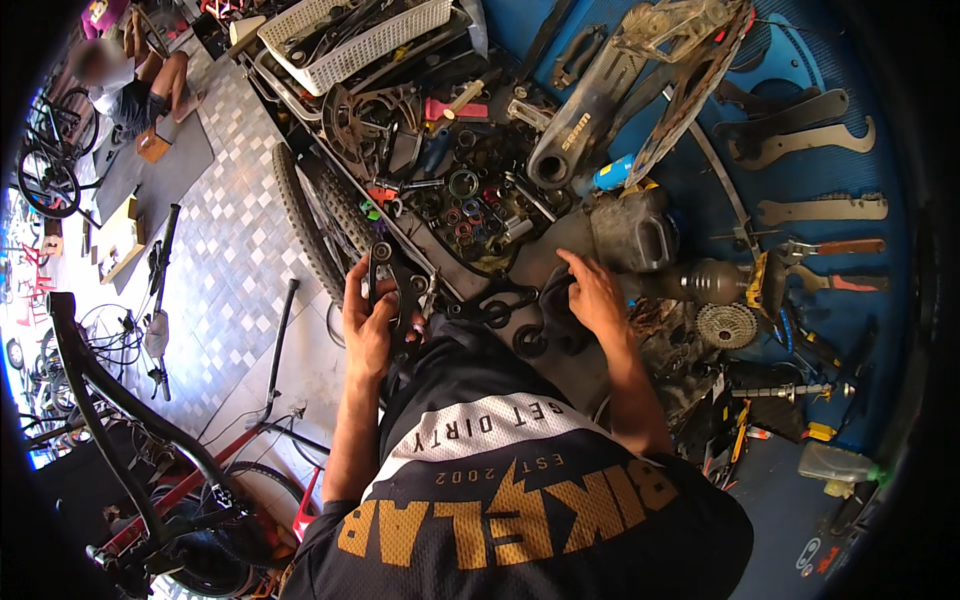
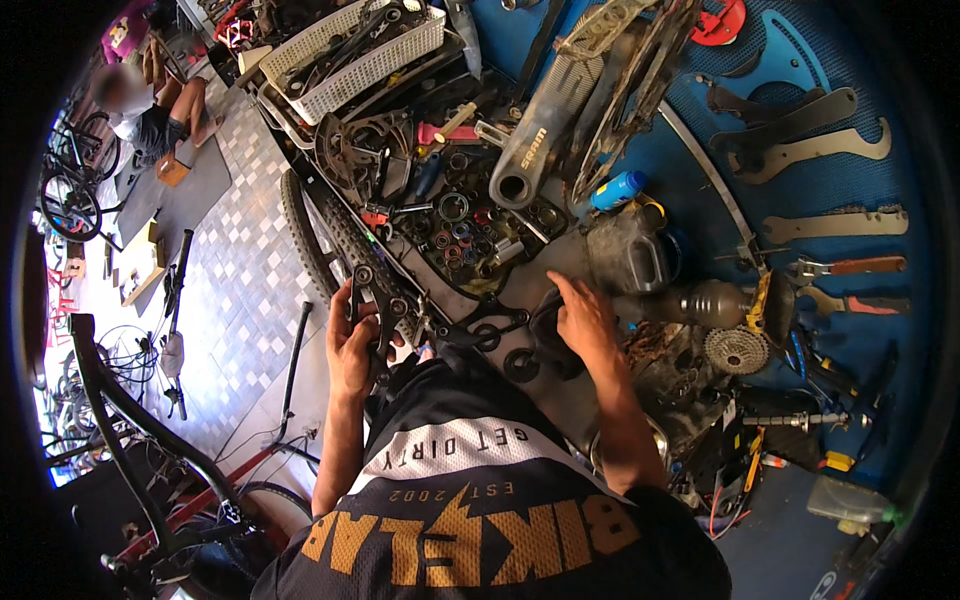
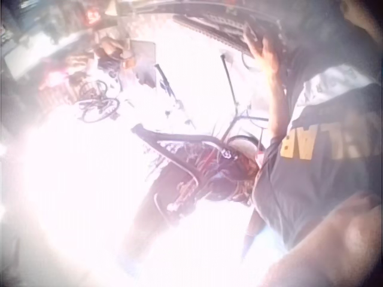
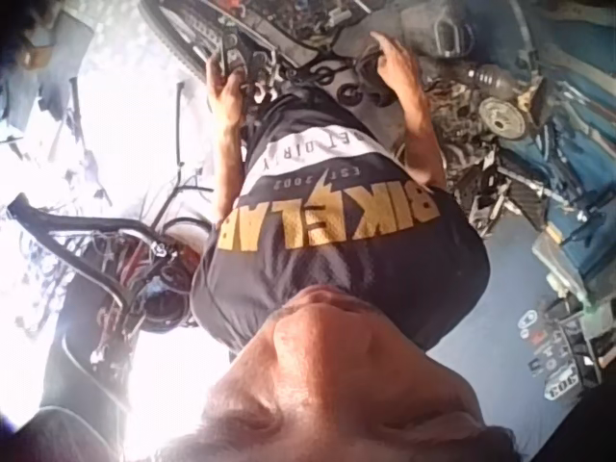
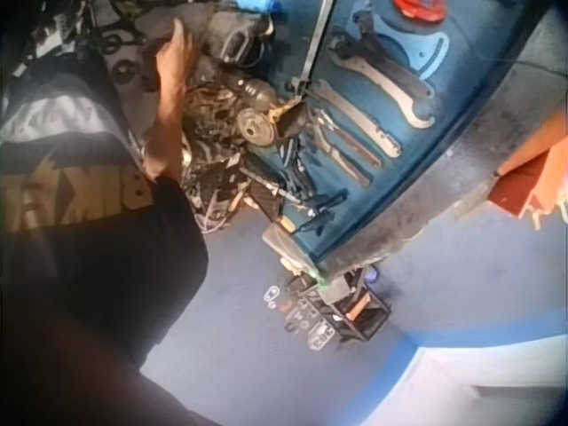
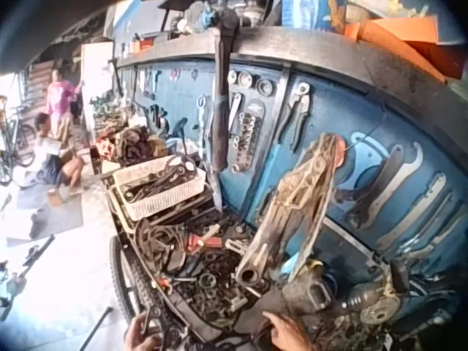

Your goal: The person assembles small bicycle components at a workbench, handling a crank arm, bearings, and a small tube. They insert bearings into the crank arm and apply a substance from the tube to the parts.

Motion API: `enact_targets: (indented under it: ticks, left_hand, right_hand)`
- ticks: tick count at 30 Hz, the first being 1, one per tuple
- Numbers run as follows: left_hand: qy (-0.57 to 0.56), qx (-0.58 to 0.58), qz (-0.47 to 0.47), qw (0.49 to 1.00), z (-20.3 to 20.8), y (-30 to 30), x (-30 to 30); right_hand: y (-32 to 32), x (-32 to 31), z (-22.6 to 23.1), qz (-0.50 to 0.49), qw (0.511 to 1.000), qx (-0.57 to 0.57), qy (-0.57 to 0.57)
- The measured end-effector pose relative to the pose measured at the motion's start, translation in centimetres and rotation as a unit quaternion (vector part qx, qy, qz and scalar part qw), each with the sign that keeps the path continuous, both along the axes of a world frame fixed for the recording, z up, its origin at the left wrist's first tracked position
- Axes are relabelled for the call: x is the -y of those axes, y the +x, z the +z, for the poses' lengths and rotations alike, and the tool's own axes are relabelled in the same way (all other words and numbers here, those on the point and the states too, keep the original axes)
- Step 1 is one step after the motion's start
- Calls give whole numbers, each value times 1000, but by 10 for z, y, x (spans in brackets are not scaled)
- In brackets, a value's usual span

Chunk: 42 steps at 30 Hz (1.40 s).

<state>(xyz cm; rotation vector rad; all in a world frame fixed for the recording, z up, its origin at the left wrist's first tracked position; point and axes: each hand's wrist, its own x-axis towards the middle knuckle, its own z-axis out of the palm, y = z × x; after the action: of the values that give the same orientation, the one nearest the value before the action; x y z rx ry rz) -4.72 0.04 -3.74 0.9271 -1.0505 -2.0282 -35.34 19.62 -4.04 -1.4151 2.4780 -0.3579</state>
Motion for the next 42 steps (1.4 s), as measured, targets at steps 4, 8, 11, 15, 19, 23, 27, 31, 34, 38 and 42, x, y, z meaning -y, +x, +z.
enact_targets:
  ticks: [4, 8, 11, 15, 19, 23, 27, 31, 34, 38, 42]
  left_hand:
    - [2, 25, -5, 1000, 5, 2, -8]
    - [20, 63, 8, 998, 3, 8, -11]
    - [4, 47, 17, 999, 1, 13, -12]
    - [22, 47, 12, 999, 2, 11, -10]
    - [27, 41, -14, 999, 6, 6, -11]
    - [27, 30, -38, 998, 9, 4, -15]
    - [32, 13, -51, 998, 9, 2, -19]
    - [34, 9, -58, 998, 9, 1, -25]
    - [32, -6, -77, 996, 10, -2, -29]
    - [30, -22, -98, 994, 13, -3, -33]
    - [21, -24, -92, 995, 16, -2, -34]
  right_hand:
    - [-1, 16, 5, 27, 998, 22, -59]
    - [4, 27, -5, 20, 999, 28, -16]
    - [3, 26, -11, 9, 999, 29, -13]
    - [1, 19, -17, 12, 1000, 5, 29]
    - [5, 12, -24, 31, 999, -11, 39]
    - [11, 9, -30, 39, 999, -30, -3]
    - [24, 16, -26, 41, 997, -46, -55]
    - [48, 32, -9, 86, 981, 31, -172]
    - [75, 46, 6, 100, 948, 208, -220]
    - [97, 61, 20, 36, 855, 509, -88]
    - [102, 65, 21, 48, 842, 532, -78]
